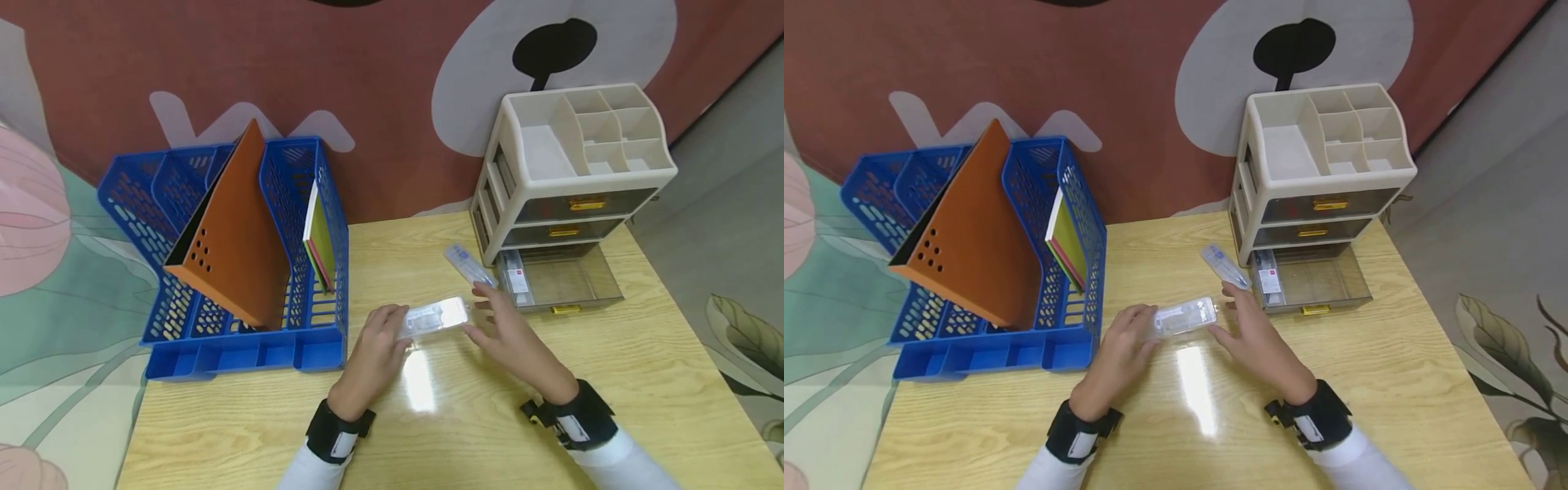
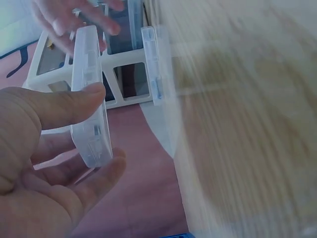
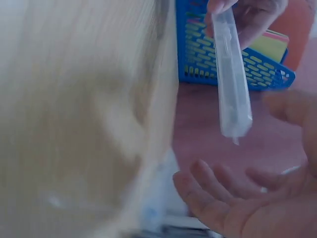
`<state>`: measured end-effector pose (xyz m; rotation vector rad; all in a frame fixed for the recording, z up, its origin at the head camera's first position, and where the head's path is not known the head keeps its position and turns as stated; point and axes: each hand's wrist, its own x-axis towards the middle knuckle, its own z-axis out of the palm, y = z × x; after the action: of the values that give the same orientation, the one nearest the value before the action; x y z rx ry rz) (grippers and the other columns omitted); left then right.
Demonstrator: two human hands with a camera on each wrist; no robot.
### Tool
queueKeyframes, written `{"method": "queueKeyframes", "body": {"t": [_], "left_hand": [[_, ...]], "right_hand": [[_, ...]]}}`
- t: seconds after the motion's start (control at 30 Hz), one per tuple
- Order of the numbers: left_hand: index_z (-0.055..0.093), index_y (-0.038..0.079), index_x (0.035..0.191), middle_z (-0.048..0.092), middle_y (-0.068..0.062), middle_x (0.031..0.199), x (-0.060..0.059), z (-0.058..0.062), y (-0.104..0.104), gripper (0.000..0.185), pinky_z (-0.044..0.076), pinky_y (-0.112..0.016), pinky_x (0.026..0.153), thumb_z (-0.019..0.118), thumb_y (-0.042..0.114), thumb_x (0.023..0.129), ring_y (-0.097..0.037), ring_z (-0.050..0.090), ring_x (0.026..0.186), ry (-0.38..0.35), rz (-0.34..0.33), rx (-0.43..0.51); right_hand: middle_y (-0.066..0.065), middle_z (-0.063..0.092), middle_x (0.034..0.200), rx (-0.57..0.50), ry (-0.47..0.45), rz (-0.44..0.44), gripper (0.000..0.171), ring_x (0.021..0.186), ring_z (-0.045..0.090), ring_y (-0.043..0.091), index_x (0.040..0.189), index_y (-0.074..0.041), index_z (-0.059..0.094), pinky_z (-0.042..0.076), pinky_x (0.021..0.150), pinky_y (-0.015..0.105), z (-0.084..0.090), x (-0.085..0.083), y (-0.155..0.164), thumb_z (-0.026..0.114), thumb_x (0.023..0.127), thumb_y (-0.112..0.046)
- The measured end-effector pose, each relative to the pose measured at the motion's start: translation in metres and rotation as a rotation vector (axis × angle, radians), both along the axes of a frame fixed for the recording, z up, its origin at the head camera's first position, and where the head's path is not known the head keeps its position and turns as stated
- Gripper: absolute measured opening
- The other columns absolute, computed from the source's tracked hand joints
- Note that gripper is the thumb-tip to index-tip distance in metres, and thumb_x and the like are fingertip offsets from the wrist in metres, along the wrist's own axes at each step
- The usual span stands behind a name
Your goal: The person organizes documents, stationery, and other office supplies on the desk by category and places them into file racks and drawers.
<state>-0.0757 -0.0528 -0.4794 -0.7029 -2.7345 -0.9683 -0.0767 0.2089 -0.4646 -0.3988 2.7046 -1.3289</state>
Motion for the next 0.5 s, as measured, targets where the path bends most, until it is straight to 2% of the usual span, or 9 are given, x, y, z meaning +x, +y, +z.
{"method": "queueKeyframes", "body": {"t": [0.13,0.27,0.37,0.5], "left_hand": [[0.063,-0.004,0.134,0.067,-0.018,0.124,0.002,0.002,0.002,0.056,0.057,-0.040,0.100,0.085,0.002,0.083,-0.030,0.064,0.118,0.010,0.029,0.022],[0.065,-0.004,0.132,0.067,-0.019,0.122,0.004,0.003,0.007,0.056,0.058,-0.040,0.098,0.087,0.004,0.081,-0.032,0.065,0.116,0.051,0.044,0.026],[0.065,-0.005,0.131,0.067,-0.020,0.121,0.007,0.003,0.011,0.056,0.060,-0.038,0.096,0.087,0.004,0.080,-0.032,0.066,0.114,0.060,0.043,0.031],[0.065,-0.005,0.131,0.067,-0.019,0.122,0.010,0.003,0.017,0.056,0.061,-0.036,0.093,0.087,0.005,0.081,-0.030,0.067,0.112,0.050,0.045,0.044]], "right_hand": [[0.029,0.044,0.149,-0.299,-0.229,-0.122,0.073,0.129,0.058,0.044,0.158,0.002,0.023,0.057,0.100,0.048,-0.010,0.002,-0.003,0.066,0.102,-0.015],[0.029,0.048,0.144,-0.590,-0.396,-0.165,0.064,0.123,0.064,0.030,0.155,0.005,0.023,0.058,0.098,0.043,-0.020,0.006,-0.014,0.060,0.104,-0.011],[0.021,0.056,0.140,-0.782,-0.474,-0.149,0.062,0.119,0.068,0.022,0.155,0.007,0.023,0.055,0.102,0.048,-0.026,0.008,-0.022,0.056,0.106,-0.011],[0.007,0.063,0.135,-0.966,-0.531,-0.142,0.066,0.120,0.068,0.020,0.160,0.001,0.020,0.051,0.105,0.047,-0.030,0.011,-0.029,0.055,0.106,-0.011]]}}
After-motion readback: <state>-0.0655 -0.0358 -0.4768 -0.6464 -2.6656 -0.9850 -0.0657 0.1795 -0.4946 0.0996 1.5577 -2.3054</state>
